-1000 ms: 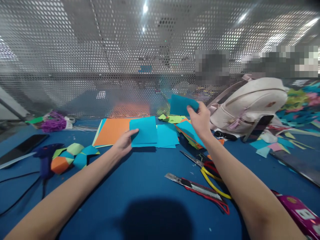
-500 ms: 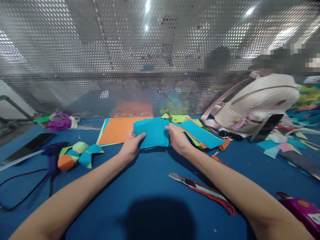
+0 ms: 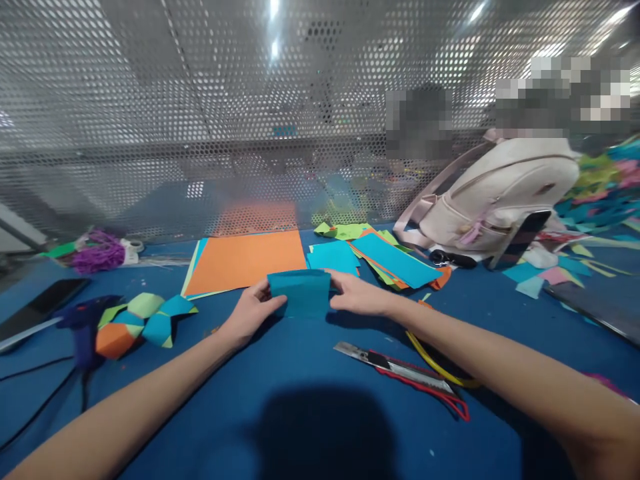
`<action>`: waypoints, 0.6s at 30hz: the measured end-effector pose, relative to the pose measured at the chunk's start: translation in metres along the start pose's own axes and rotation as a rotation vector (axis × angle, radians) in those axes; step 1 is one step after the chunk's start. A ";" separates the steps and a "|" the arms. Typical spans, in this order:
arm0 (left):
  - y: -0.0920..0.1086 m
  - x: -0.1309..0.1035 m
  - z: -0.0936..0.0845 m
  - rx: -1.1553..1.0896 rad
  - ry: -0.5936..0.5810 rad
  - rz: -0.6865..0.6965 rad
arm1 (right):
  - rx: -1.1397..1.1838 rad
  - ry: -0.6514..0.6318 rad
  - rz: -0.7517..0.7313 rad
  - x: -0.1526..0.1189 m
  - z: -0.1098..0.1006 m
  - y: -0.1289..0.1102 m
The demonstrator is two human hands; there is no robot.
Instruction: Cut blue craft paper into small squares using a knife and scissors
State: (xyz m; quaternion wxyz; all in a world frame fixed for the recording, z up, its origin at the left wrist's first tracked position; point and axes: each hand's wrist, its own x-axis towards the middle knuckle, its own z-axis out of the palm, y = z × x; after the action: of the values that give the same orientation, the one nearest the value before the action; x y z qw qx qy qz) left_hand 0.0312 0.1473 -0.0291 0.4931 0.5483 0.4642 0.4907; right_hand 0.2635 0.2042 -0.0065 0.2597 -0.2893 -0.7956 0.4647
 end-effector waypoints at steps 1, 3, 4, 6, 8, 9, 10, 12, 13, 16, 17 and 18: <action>-0.001 0.000 0.002 0.012 -0.014 0.002 | -0.051 -0.023 -0.004 0.000 -0.012 0.000; 0.001 -0.001 0.005 0.042 -0.034 0.011 | -0.171 -0.021 0.009 0.006 -0.038 0.004; 0.002 -0.002 0.006 0.060 -0.042 0.019 | -0.241 -0.008 0.027 0.011 -0.051 0.008; 0.006 -0.006 0.007 0.100 -0.059 0.035 | -0.401 0.017 0.076 0.024 -0.071 0.019; 0.009 -0.010 0.007 0.132 -0.076 0.049 | -0.547 0.013 0.123 0.037 -0.083 0.031; 0.010 -0.011 0.006 0.148 -0.084 0.056 | -0.608 0.003 0.144 0.043 -0.086 0.037; 0.010 -0.012 0.006 0.163 -0.091 0.064 | -0.662 -0.010 0.162 0.048 -0.088 0.043; 0.009 -0.013 0.005 0.189 -0.102 0.084 | -0.747 -0.034 0.189 0.055 -0.088 0.050; 0.008 -0.013 0.005 0.198 -0.107 0.092 | -0.780 -0.042 0.198 0.057 -0.089 0.053; 0.005 -0.011 0.006 0.203 -0.116 0.103 | -0.840 -0.059 0.225 0.060 -0.091 0.057; 0.004 -0.011 0.006 0.202 -0.121 0.104 | -0.846 -0.064 0.238 0.060 -0.092 0.057; 0.004 -0.011 0.006 0.199 -0.126 0.107 | -0.844 -0.069 0.252 0.061 -0.093 0.058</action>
State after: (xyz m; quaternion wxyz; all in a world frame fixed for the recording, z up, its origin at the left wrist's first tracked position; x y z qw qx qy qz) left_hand 0.0362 0.1353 -0.0261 0.4374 0.6483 0.4488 0.4324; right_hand 0.2971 0.3244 -0.0089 0.0332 -0.4490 -0.8825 0.1363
